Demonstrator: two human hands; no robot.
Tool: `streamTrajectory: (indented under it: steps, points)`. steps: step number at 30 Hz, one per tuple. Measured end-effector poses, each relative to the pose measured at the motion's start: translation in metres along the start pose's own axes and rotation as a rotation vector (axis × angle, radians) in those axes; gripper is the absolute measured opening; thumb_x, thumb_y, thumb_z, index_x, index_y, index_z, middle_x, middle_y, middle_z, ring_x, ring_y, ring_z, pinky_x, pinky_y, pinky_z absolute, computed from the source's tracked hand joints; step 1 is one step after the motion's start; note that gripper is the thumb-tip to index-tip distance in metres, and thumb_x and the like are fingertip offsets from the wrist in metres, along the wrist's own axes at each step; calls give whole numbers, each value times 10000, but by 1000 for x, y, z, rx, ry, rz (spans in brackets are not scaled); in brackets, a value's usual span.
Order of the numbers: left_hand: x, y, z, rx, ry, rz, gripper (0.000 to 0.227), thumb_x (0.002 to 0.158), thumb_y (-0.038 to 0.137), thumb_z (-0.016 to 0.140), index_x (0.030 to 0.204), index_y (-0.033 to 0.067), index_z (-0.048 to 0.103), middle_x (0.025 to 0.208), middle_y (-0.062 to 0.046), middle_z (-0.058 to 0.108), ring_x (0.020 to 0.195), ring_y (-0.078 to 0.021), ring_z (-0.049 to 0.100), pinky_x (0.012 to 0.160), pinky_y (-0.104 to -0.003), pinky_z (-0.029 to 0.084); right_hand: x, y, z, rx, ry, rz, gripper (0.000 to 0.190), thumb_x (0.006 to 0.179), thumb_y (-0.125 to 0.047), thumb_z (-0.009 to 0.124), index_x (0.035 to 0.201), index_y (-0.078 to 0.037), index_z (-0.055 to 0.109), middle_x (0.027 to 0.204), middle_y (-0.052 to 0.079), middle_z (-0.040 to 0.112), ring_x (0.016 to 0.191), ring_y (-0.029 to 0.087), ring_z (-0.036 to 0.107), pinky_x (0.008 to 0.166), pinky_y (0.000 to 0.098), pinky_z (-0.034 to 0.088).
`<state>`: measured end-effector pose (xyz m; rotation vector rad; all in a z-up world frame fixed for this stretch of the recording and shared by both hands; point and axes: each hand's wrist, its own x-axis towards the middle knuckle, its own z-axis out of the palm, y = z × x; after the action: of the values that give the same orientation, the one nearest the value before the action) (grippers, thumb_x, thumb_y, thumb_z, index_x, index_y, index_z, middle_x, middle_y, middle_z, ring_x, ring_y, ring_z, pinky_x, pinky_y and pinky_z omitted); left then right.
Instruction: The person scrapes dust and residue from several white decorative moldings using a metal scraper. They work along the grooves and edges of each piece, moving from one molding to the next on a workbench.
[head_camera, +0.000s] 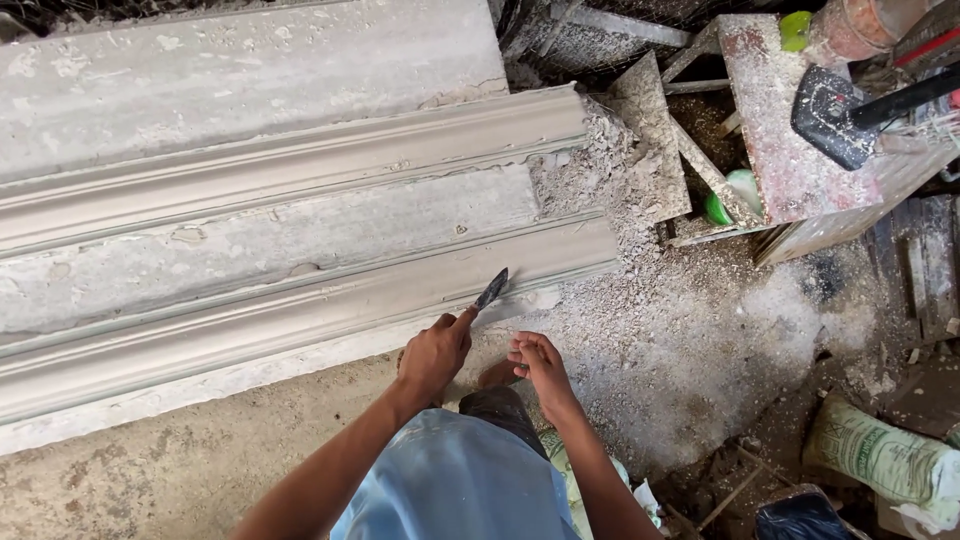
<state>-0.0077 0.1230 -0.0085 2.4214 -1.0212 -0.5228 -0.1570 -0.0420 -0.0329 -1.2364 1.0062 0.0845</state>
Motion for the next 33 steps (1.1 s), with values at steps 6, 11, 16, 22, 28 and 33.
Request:
streamTrajectory:
  steps: [6, 11, 16, 22, 28, 33]
  points:
    - [12, 24, 2, -30, -9, 13, 416, 1007, 206, 456, 1409, 261, 545, 992, -164, 686, 695, -483, 729, 557, -587, 616, -1, -6, -15, 14, -25, -12, 370, 1075, -254, 497, 1381, -53, 550, 1349, 242, 584, 1278, 398, 595, 993, 543, 506]
    - [21, 41, 3, -17, -31, 23, 416, 1004, 181, 470, 1409, 226, 552, 998, -183, 688, 700, -487, 731, 533, -579, 612, 2, -12, -32, 21, -37, -8, 391, 1089, -247, 474, 1414, -32, 510, 1396, 261, 534, 1333, 428, 552, 1038, 585, 487]
    - [31, 57, 9, 20, -15, 38, 416, 1009, 172, 483, 1417, 207, 558, 995, -183, 694, 705, -464, 741, 539, -565, 623, 10, -12, -50, 70, 11, 7, 406, 1078, -278, 500, 1405, -37, 509, 1386, 225, 547, 1314, 405, 563, 1028, 547, 488]
    - [47, 79, 21, 10, -3, 32, 420, 998, 185, 487, 1410, 221, 565, 998, -180, 705, 707, -473, 740, 540, -574, 611, 18, -18, -73, 161, 31, 20, 439, 1073, -247, 489, 1455, -32, 464, 1473, 277, 472, 1366, 479, 491, 1058, 631, 468]
    - [64, 100, 43, 33, 33, 33, 403, 987, 177, 508, 1381, 219, 579, 985, -183, 715, 695, -461, 743, 539, -570, 610, 41, -4, -95, 255, 84, 48, 499, 1027, -277, 548, 1464, -56, 452, 1428, 201, 535, 1253, 373, 592, 982, 543, 506]
    - [76, 126, 50, 41, 55, 20, 403, 983, 173, 506, 1372, 234, 588, 977, -171, 719, 690, -451, 748, 535, -543, 619, 47, -11, -113, 254, 14, 34, 458, 1065, -227, 498, 1473, -32, 432, 1469, 237, 479, 1310, 416, 542, 1014, 580, 483]
